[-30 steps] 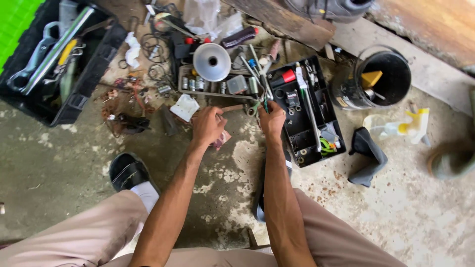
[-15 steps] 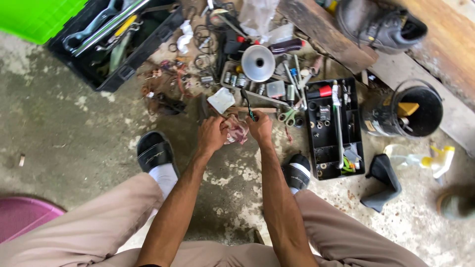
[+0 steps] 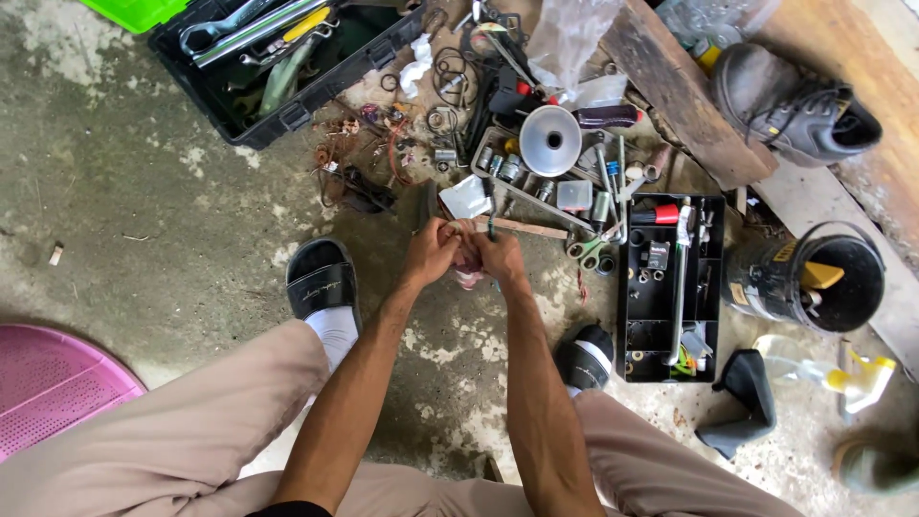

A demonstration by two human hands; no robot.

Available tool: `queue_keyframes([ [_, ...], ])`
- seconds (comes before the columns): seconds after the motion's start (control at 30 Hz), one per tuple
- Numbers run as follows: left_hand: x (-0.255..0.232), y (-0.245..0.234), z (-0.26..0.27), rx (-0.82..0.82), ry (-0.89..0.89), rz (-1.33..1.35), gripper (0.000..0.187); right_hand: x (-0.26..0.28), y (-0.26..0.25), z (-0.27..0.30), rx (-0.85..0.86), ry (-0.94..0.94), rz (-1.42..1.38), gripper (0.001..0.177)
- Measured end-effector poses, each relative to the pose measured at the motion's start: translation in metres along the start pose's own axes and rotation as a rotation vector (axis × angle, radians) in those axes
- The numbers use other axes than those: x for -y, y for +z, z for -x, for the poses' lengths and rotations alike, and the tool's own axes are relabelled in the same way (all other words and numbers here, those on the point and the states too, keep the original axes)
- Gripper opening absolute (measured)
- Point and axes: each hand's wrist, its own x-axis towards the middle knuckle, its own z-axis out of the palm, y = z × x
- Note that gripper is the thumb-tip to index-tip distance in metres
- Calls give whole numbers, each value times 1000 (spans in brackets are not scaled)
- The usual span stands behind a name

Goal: Repairing small electronic components and wiring on the floor

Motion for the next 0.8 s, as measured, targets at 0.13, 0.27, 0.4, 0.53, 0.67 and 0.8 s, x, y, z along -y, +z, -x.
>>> queue_keyframes([
  [0.13,-9,-5,1,-17,34,0,46,21,-21,10,-29,51,68,37],
  [0.27,10,0,-28,-145,246,-34,25,12,-35,-8,-58,98,236,45],
  [0.4,17,0,-60,-334,397,-180,17,10,-34,-13,-118,80,263,44],
  [0.53,-11,-18,-73,-490,551,-210,22,10,-24,-15,-129,91,273,38],
  [0.67,-35,-30,-88,-417,447,-341,33,27,-20,-3,-187,71,200,35],
  [0.8,-51,-45,-104,-462,422,-533,41,55,-21,8,-208,39,122,37],
])
